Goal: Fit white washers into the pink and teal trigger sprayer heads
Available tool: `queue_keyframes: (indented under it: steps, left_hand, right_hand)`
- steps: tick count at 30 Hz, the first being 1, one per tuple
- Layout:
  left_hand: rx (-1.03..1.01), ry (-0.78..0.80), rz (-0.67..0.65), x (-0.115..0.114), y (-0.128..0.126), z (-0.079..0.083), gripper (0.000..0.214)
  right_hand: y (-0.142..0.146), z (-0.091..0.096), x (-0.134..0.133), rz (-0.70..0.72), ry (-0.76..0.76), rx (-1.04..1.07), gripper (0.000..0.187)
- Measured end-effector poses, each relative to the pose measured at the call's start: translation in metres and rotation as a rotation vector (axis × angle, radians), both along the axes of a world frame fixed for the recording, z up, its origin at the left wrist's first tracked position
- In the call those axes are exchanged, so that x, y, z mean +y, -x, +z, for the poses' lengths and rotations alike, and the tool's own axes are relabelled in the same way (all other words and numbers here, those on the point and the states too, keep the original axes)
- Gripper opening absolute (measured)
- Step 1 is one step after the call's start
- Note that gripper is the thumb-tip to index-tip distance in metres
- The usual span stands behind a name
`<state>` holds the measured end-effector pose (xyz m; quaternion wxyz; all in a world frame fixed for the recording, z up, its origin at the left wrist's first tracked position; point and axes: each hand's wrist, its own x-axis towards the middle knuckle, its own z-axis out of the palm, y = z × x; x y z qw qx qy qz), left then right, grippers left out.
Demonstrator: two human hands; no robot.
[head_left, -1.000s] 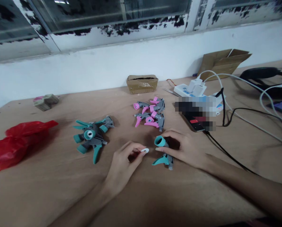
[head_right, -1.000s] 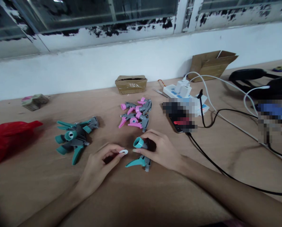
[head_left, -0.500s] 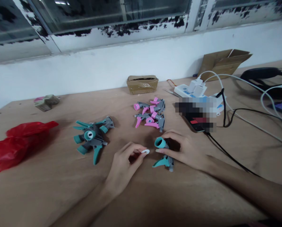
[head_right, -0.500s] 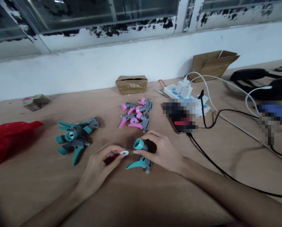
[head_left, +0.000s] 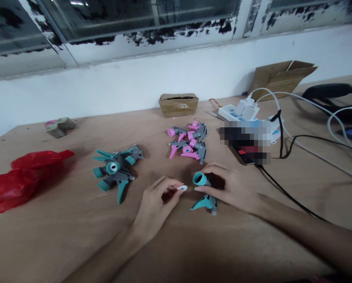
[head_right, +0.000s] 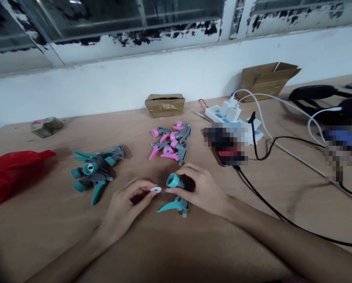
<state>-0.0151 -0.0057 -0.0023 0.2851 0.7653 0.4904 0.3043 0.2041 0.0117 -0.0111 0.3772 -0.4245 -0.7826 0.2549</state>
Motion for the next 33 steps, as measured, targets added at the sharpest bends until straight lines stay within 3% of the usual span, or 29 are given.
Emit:
queue_keyframes:
  steps: [14,22,26,33]
  left_hand:
    - [-0.04,0.006,-0.005,0.0,0.001,0.0,0.008]
    - [-0.155,0.015,0.076,-0.002,0.001,-0.005,0.009]
    - [-0.206,-0.098,0.063,-0.006,-0.001,-0.001,0.013]
    - [-0.194,-0.296,-0.102,-0.014,-0.008,0.006,0.021]
  right_hand:
    - [-0.001,0.0,0.001,0.002,-0.001,-0.002,0.025]
    - [0.001,0.0,-0.002,0.054,-0.021,0.016,0.025]
    - [0.004,0.002,-0.007,0.121,0.008,0.027,0.028]
    - [0.007,0.004,-0.016,0.204,0.035,0.054,0.03]
